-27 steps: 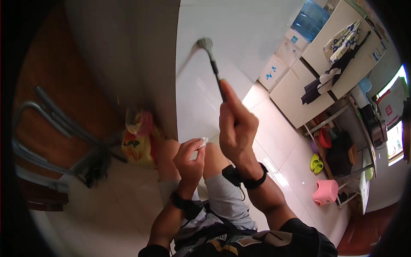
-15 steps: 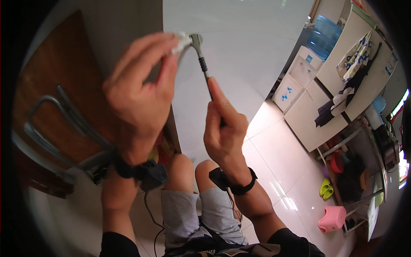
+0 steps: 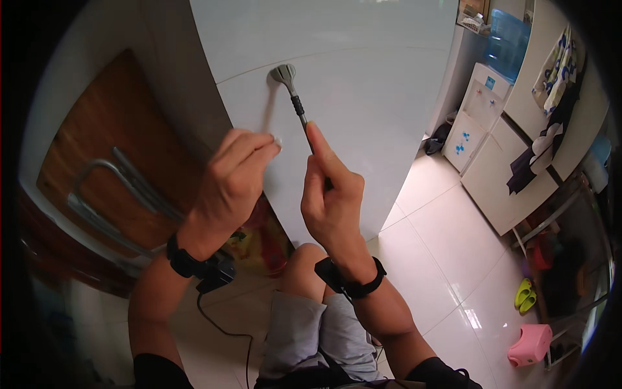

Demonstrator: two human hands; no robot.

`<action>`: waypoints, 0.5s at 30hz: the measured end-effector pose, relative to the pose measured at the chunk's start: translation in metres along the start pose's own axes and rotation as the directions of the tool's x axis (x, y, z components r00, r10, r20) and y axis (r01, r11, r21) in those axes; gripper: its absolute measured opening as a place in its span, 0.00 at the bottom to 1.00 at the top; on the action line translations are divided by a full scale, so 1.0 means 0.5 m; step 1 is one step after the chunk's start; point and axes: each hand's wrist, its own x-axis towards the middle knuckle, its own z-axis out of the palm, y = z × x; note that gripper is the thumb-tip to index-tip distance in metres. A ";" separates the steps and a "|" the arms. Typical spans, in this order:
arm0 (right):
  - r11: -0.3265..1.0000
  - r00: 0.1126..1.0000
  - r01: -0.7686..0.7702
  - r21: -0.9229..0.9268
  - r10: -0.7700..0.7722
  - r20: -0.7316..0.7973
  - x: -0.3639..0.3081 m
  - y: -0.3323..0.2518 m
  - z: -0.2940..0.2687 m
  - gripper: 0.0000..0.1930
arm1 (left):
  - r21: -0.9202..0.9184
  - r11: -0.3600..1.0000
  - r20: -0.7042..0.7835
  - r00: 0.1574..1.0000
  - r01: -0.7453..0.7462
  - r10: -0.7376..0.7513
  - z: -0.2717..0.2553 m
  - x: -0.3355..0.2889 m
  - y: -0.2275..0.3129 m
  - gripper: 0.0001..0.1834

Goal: The recorder is using a small hammer tool to tap on a white cabinet panel while holding a small fastener or plug.

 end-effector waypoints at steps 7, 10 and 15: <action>0.984 0.986 -0.164 -0.066 0.165 0.014 -0.116 0.064 -0.039 0.28 | 0.107 0.993 -0.152 0.986 -0.048 0.064 -0.037 0.092 -0.024 0.16; 0.991 0.986 -0.117 -0.071 0.107 -0.125 -0.006 0.008 -0.047 0.24 | 0.109 0.992 -0.220 0.971 -0.068 0.090 -0.013 0.154 -0.024 0.15; 0.984 0.975 -0.173 -0.038 0.166 -0.151 0.039 0.008 -0.061 0.23 | 0.038 0.997 -0.121 0.990 -0.068 0.072 0.056 0.124 -0.005 0.15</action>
